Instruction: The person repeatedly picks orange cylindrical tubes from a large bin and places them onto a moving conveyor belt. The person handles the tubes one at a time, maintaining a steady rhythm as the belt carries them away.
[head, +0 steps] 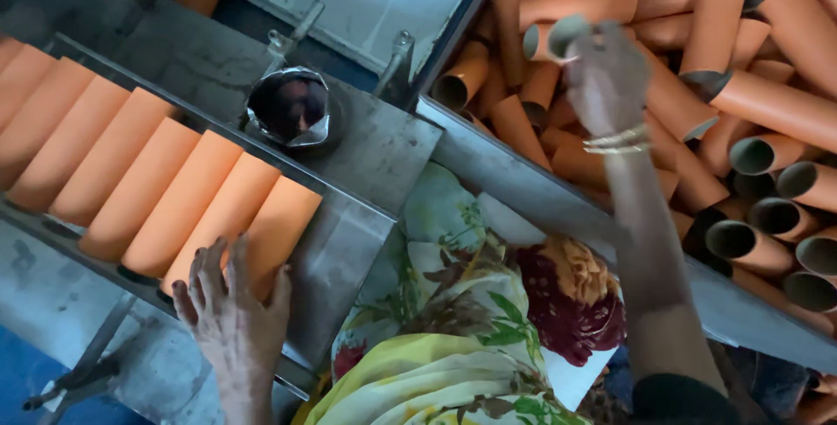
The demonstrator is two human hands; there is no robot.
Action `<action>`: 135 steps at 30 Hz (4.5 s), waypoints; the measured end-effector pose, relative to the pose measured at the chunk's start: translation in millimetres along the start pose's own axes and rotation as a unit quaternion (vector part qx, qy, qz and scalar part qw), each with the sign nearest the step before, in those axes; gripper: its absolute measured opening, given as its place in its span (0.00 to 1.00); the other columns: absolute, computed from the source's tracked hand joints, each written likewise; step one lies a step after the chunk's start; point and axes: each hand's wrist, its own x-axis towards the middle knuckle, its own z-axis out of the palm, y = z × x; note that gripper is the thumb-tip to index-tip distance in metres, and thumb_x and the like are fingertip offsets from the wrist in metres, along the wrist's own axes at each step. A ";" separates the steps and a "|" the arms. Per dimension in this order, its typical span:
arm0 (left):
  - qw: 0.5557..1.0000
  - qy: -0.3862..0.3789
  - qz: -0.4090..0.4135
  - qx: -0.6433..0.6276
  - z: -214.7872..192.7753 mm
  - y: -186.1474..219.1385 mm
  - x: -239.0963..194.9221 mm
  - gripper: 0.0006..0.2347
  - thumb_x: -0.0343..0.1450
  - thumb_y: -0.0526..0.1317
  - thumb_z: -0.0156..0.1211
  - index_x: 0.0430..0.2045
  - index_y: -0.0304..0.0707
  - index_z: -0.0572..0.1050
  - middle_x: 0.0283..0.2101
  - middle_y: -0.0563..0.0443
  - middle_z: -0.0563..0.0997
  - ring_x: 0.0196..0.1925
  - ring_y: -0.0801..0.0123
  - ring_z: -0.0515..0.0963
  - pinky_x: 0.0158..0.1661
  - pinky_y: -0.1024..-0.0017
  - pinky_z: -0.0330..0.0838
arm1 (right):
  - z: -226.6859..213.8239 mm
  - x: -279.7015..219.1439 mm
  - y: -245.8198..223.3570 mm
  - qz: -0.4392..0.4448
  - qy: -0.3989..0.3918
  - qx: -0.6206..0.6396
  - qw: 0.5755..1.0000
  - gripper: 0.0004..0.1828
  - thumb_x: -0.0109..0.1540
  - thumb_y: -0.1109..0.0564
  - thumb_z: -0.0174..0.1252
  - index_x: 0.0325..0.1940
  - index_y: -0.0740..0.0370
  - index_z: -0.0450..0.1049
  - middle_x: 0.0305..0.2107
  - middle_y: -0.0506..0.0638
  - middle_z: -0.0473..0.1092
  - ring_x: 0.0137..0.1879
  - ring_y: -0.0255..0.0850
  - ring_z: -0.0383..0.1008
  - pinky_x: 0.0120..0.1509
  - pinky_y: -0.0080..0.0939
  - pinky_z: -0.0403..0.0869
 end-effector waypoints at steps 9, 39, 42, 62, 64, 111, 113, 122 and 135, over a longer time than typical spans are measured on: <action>0.968 0.073 0.157 -0.180 -33.9 56.1 5.8 0.33 0.65 0.48 0.72 0.64 0.40 0.64 0.68 0.35 0.67 0.73 0.47 0.63 0.72 0.41 0.50 | -164.2 -20.9 -80.7 -0.021 0.091 0.451 0.888 0.07 0.62 0.60 0.62 0.41 0.63 0.71 0.53 0.58 0.71 0.52 0.43 0.76 0.54 0.42 0.76; 0.999 -0.024 -0.017 0.023 4.9 4.3 0.4 0.30 0.65 0.49 0.66 0.65 0.48 0.69 0.65 0.46 0.72 0.66 0.53 0.73 0.67 0.49 0.60 | 125.7 -44.0 -10.3 -0.047 -0.341 0.125 0.931 0.10 0.65 0.50 0.57 0.45 0.54 0.80 0.42 0.55 0.78 0.49 0.53 0.80 0.52 0.54 0.79; 1.000 -0.003 0.000 0.012 4.8 2.8 0.0 0.29 0.66 0.49 0.66 0.64 0.46 0.69 0.67 0.43 0.71 0.68 0.52 0.70 0.67 0.48 0.58 | 84.7 -44.0 0.9 -0.085 -0.154 0.162 0.971 0.06 0.66 0.55 0.59 0.45 0.54 0.79 0.41 0.53 0.78 0.49 0.49 0.81 0.53 0.51 0.79; 0.958 0.003 0.203 -0.202 -27.6 68.9 14.4 0.38 0.56 0.45 0.74 0.63 0.35 0.64 0.58 0.37 0.75 0.59 0.45 0.74 0.63 0.44 0.63 | -123.1 -15.3 -151.5 -0.269 -0.009 0.562 0.782 0.06 0.66 0.56 0.60 0.46 0.55 0.72 0.55 0.54 0.70 0.38 0.32 0.74 0.38 0.29 0.75; 0.975 -0.019 0.151 -0.164 -23.5 57.3 13.3 0.39 0.58 0.45 0.74 0.66 0.38 0.64 0.52 0.38 0.77 0.54 0.45 0.77 0.59 0.47 0.68 | -98.2 4.8 -136.5 -0.239 -0.034 0.537 0.808 0.09 0.69 0.59 0.54 0.53 0.57 0.71 0.61 0.55 0.65 0.37 0.31 0.71 0.43 0.30 0.76; 0.995 0.016 0.080 -0.064 -17.5 31.9 4.7 0.36 0.58 0.46 0.72 0.65 0.42 0.68 0.49 0.40 0.78 0.52 0.45 0.79 0.56 0.49 0.70 | -10.9 11.3 -60.7 -0.012 -0.128 0.568 0.813 0.33 0.73 0.44 0.52 0.76 0.63 0.52 0.68 0.59 0.63 0.53 0.41 0.79 0.57 0.40 0.80; 0.999 0.013 0.035 0.019 -11.7 18.8 1.2 0.37 0.61 0.50 0.72 0.67 0.44 0.69 0.50 0.40 0.79 0.54 0.46 0.79 0.59 0.51 0.70 | 44.6 21.0 -7.5 0.114 -0.108 0.479 0.864 0.36 0.70 0.46 0.61 0.75 0.64 0.55 0.62 0.60 0.66 0.54 0.43 0.78 0.54 0.41 0.78; 0.994 0.074 0.025 0.073 23.4 -7.5 0.9 0.31 0.64 0.51 0.70 0.64 0.47 0.73 0.61 0.48 0.80 0.64 0.61 0.79 0.66 0.52 0.67 | 204.6 11.8 168.5 0.400 -0.070 0.349 0.845 0.35 0.73 0.39 0.63 0.65 0.75 0.64 0.51 0.71 0.69 0.55 0.60 0.68 0.67 0.53 0.70; 0.996 0.077 -0.012 0.034 33.3 -15.1 0.5 0.31 0.61 0.52 0.71 0.61 0.45 0.75 0.59 0.48 0.80 0.62 0.61 0.79 0.68 0.51 0.66 | 233.9 29.2 167.3 0.387 -0.250 0.256 0.850 0.49 0.63 0.28 0.58 0.72 0.68 0.58 0.66 0.71 0.58 0.70 0.61 0.58 0.71 0.54 0.59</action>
